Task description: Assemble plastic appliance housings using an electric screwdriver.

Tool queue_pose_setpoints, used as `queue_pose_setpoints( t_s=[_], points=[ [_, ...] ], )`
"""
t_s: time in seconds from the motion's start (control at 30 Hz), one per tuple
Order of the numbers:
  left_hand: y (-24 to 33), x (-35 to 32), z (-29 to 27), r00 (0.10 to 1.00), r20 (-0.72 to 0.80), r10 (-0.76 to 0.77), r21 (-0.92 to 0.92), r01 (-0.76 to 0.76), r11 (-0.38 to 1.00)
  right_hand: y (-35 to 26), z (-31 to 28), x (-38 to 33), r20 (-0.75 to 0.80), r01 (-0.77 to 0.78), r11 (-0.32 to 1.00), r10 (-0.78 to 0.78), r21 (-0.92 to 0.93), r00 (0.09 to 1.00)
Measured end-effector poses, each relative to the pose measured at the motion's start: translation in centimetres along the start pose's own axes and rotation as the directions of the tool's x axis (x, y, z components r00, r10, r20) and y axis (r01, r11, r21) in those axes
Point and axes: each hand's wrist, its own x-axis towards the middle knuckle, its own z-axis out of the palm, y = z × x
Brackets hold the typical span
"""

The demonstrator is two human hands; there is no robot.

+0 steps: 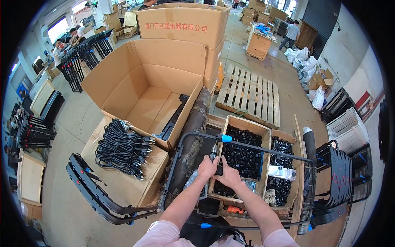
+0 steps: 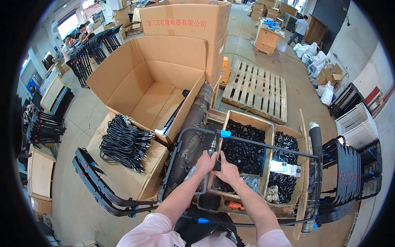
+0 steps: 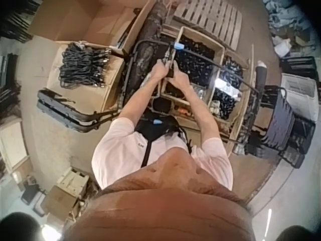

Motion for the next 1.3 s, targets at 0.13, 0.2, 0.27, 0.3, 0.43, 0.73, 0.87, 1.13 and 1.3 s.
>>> queue_pose_setpoints(
  t_s=[0.13,0.2,0.27,0.3,0.43,0.73,0.87,1.13,1.3],
  points=[
    [-0.1,0.4,0.1,1.0,-0.007,0.007,0.02,-0.007,1.0,-0.2,0.4,0.2,-0.024,0.06,0.998,-0.06,0.008,0.998],
    [0.1,0.3,0.2,1.0,-0.005,0.013,0.013,-0.013,1.0,0.5,1.0,0.0,-0.07,0.117,0.992,-0.119,-0.038,0.99],
    [-0.2,0.3,-0.1,1.0,0.01,-0.006,0.015,0.006,1.0,-0.5,1.3,-0.1,-0.158,0.169,0.985,-0.171,-0.023,0.972],
    [-0.4,0.2,-0.2,1.0,0.006,-0.008,0.017,0.008,1.0,-0.8,1.3,-0.2,-0.158,0.173,0.985,-0.174,-0.02,0.972],
    [-0.5,-0.3,0.1,1.0,-0.013,-0.004,-0.006,0.004,1.0,-1.2,0.8,-0.9,-0.129,0.136,0.991,-0.135,0.001,0.982],
    [-1.3,-0.9,0.2,0.996,-0.085,0.038,0.04,-0.035,0.999,-1.6,1.1,-1.6,-0.098,0.119,0.993,-0.12,-0.016,0.988],
    [-1.1,-0.8,-0.4,0.995,-0.081,0.063,0.151,-0.05,0.987,-2.0,0.9,-2.2,-0.099,0.125,0.992,-0.125,-0.005,0.987],
    [-1.1,-1.4,-0.8,0.991,-0.074,0.111,0.179,-0.096,0.979,-1.5,1.4,-2.9,-0.087,0.15,0.987,-0.154,-0.051,0.984],
    [-0.4,-2.9,0.7,0.953,-0.198,0.228,0.12,-0.207,0.971,-0.2,0.6,-4.0,-0.171,0.139,0.989,-0.144,-0.039,0.975]
  ],
)
